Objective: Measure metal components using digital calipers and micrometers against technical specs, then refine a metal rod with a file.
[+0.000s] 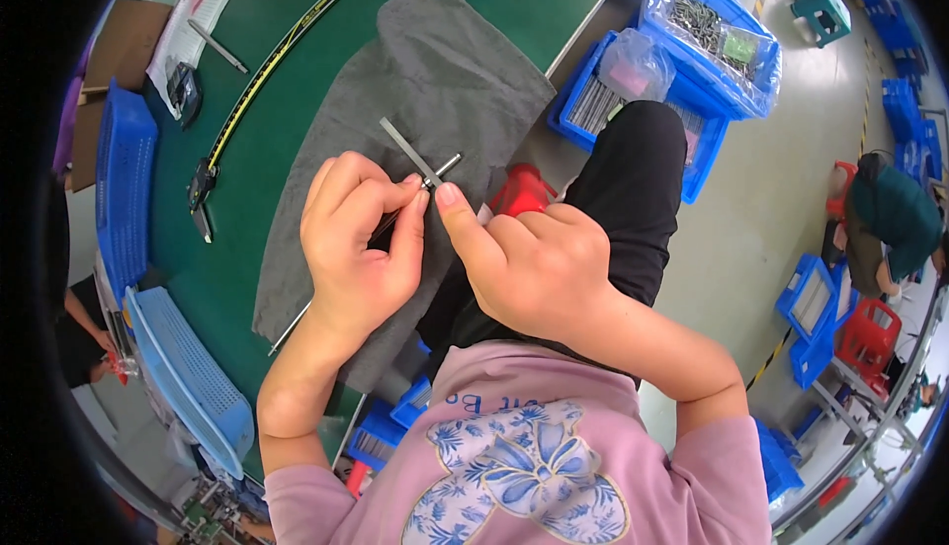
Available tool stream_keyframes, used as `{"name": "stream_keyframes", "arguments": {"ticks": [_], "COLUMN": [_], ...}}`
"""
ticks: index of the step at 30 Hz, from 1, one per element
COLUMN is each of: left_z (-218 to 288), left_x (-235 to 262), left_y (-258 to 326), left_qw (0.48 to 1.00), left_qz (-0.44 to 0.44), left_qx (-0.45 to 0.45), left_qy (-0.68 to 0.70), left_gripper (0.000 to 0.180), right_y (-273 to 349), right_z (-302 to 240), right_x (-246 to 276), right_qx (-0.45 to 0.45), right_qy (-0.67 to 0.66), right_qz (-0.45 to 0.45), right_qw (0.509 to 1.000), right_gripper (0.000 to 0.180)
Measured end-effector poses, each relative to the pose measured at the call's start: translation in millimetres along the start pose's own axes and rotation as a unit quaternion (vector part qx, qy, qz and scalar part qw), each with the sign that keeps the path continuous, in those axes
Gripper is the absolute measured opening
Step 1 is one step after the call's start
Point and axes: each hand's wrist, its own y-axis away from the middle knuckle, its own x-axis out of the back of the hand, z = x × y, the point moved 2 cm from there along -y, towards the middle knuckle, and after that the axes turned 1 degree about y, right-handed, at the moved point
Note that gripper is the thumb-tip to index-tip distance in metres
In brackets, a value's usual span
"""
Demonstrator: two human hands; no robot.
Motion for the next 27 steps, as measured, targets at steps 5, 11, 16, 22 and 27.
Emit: {"name": "stream_keyframes", "arguments": {"ticks": [5, 11, 16, 22, 27], "left_z": [-0.9, 0.0, 0.5, 0.2, 0.9], "left_x": [0.4, 0.3, 0.5, 0.9, 1.7], "left_y": [-0.1, -0.7, -1.9, -1.2, -2.0], "left_qw": [1.000, 1.000, 1.000, 1.000, 1.000], "left_qz": [0.000, 0.001, -0.002, 0.000, 0.003], "left_qx": [0.006, 0.004, 0.009, 0.005, 0.002], "left_qy": [0.009, -0.005, -0.002, -0.002, -0.006], "left_gripper": [0.013, 0.013, 0.014, 0.014, 0.014], "right_y": [5.7, 5.7, 32.6, 26.6, -0.1], "right_z": [-4.1, 0.3, 6.3, 25.2, 21.9], "right_x": [8.4, -2.0, 30.8, 28.8, -0.8], "right_qx": [-0.002, 0.012, -0.004, -0.184, -0.302], "right_qy": [0.007, -0.001, -0.037, -0.174, -0.313], "right_qz": [0.027, 0.052, 0.008, 0.115, 0.138], "right_qw": [1.000, 0.999, 0.999, 0.961, 0.890], "right_gripper": [0.043, 0.048, 0.045, 0.037, 0.015]}}
